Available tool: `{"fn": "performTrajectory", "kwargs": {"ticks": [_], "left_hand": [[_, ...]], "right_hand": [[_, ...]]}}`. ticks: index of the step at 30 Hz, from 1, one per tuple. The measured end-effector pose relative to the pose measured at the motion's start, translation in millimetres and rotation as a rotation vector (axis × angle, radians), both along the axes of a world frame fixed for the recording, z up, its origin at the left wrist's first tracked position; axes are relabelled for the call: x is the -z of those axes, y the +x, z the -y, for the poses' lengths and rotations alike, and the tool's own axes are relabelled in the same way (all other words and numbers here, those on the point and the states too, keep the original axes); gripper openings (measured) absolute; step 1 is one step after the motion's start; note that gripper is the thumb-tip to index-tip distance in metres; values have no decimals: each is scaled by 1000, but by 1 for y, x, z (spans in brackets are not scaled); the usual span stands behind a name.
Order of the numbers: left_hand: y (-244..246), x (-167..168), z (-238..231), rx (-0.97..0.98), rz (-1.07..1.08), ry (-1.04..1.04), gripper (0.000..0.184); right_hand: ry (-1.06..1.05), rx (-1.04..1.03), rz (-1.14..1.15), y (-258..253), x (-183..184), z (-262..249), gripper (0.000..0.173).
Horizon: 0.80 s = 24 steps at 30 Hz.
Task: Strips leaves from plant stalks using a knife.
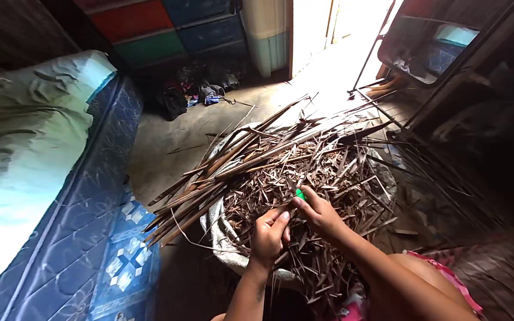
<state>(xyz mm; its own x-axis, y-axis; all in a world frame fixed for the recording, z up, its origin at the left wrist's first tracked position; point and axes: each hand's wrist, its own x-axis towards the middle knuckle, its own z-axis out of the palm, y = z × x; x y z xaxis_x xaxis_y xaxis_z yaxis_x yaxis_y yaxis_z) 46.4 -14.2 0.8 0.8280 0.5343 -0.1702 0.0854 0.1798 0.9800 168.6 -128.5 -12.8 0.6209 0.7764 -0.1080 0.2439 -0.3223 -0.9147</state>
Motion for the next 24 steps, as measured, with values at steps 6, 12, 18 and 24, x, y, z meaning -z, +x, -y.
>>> {"fn": "performTrajectory", "kwargs": {"ticks": [6, 12, 18, 24], "left_hand": [[0, 4, -3, -31, 29, 105, 28], [0, 7, -7, -37, 66, 142, 28], [-5, 7, -11, 21, 59, 209, 30], [-11, 6, -14, 45, 47, 239, 30]], "right_hand": [[165, -139, -516, -2, -15, 7, 64], [279, -85, -680, 4, -20, 12, 65], [369, 67, -705, 28, -23, 18, 58], [368, 36, -732, 34, -23, 23, 60]]}}
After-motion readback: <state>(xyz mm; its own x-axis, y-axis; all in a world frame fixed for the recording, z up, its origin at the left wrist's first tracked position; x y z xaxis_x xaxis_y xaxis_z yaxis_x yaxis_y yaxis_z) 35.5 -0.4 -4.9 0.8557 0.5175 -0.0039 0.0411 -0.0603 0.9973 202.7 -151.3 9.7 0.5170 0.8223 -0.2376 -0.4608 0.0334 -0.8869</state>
